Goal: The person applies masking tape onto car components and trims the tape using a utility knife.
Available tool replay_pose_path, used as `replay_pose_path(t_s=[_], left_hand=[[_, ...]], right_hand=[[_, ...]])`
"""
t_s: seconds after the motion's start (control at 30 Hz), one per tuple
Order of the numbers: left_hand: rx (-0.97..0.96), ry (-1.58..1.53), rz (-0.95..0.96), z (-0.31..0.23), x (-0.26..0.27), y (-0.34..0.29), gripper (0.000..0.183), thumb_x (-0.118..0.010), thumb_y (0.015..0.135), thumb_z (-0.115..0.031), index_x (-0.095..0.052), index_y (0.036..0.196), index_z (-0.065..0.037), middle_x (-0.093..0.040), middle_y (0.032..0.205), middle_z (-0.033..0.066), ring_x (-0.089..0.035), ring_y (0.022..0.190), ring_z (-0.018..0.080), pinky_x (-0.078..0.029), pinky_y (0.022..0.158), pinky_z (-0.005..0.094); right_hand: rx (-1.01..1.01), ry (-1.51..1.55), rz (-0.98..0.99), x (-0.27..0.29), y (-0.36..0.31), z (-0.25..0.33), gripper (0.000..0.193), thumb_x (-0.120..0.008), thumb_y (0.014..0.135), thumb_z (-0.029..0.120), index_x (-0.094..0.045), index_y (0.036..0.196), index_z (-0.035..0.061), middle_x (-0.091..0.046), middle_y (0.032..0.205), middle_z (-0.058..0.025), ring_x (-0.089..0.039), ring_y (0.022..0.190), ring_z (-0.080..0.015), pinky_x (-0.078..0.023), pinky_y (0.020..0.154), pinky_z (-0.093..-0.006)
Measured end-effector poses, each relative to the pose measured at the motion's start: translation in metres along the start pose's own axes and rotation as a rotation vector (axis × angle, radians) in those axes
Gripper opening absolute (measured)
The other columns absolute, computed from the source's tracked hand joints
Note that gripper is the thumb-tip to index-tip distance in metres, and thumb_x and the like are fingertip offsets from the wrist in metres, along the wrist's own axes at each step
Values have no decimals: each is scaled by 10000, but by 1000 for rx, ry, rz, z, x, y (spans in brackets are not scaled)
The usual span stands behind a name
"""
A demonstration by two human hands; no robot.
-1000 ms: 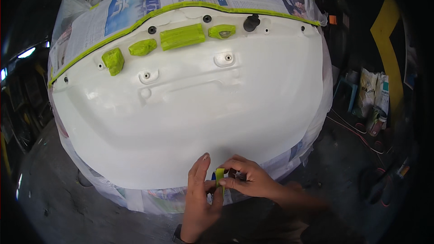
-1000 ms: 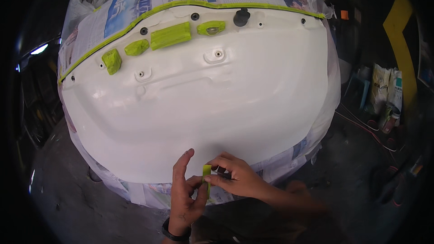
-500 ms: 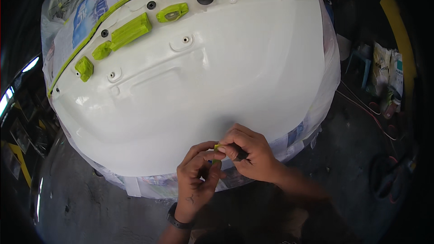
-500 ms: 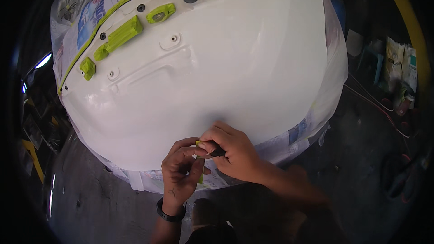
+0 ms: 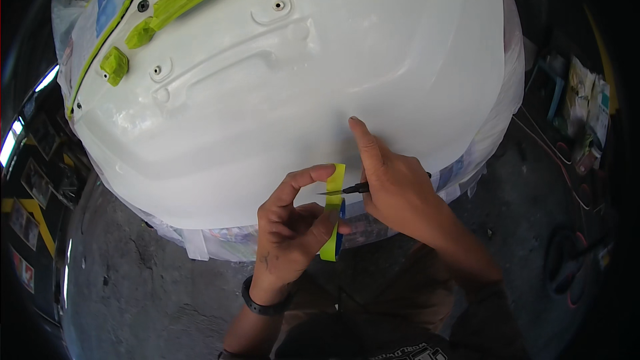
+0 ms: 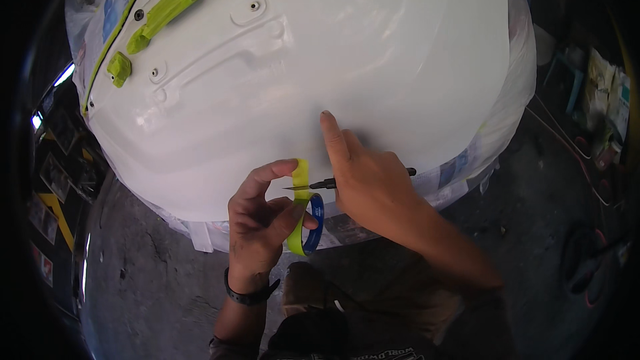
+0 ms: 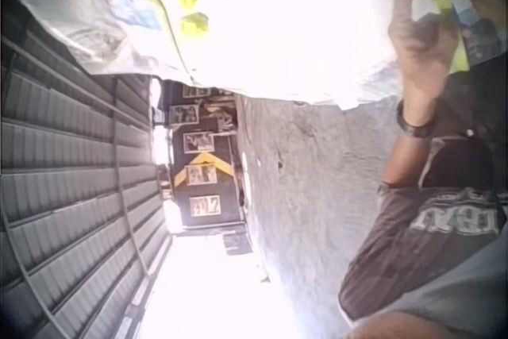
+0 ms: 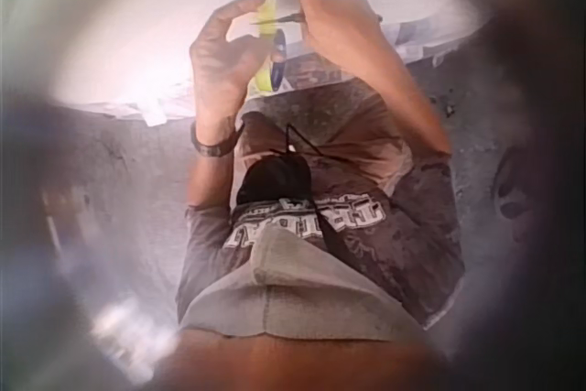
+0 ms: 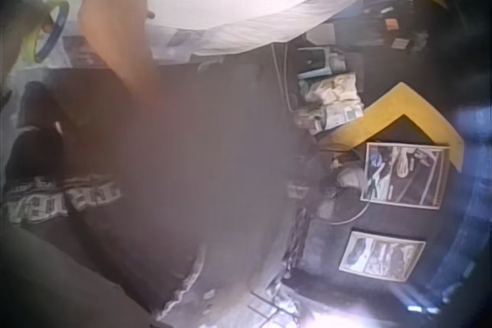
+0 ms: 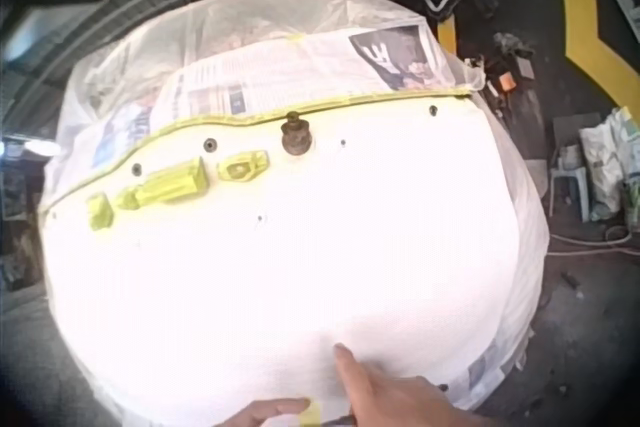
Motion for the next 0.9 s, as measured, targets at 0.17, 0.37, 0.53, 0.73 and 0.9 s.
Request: replay_pose_path(t_s=[0.17, 0.37, 0.53, 0.73, 0.9], left_hand=[[-96, -167, -22, -23, -3, 4, 752, -599, 840, 201, -346, 1517, -8, -473, 1439, 180, -726, 951, 229, -655, 797, 325], [-131, 240, 75, -39, -4, 15, 891, -555, 809, 220, -207, 1582, -55, -521, 1388, 177, -729, 844, 165, -590, 642, 249], [-433, 971, 5, -66, -14, 46, 860, -464, 837, 186, -184, 1614, -56, -439, 1522, 211, -619, 702, 130, -596, 574, 239], [-930, 1450, -593, -123, 6, 85, 621, -609, 877, 49, -489, 1478, -48, -502, 1391, 179, -571, 1196, 296, -497, 978, 408], [-1060, 1661, -512, -143, 4, 150, 894, -892, 713, -319, -495, 1501, -172, -483, 1458, 166, -481, 1304, 391, -425, 1030, 504]], right_hand=[[9, -199, -83, 15, 7, -24, 599, -684, 808, -44, -464, 1364, -23, -613, 1035, -173, -658, 727, -325, -544, 637, -416], [251, 594, 11, 65, 44, 15, 193, -730, 874, -8, -653, 1044, 39, -557, 923, -22, -508, 658, -90, -408, 568, -253], [447, 416, -187, 86, 87, 1, 98, -709, 853, -27, -671, 915, 39, -599, 898, -45, -629, 740, -192, -502, 637, -344], [560, -110, -597, 116, 157, -20, 339, -672, 761, -87, -744, 1044, 85, -645, 972, -3, -643, 888, -200, -549, 719, -338], [558, -287, -523, 110, 194, -32, 433, -679, 755, -67, -768, 1115, 158, -640, 976, 27, -617, 976, -175, -542, 721, -340]])
Point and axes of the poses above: each hand's wrist, its own y-axis towards the middle knuckle, its own x-axis out of the back of the hand, z = x × y, the point moved 2 cm from there along y, towards the middle knuckle
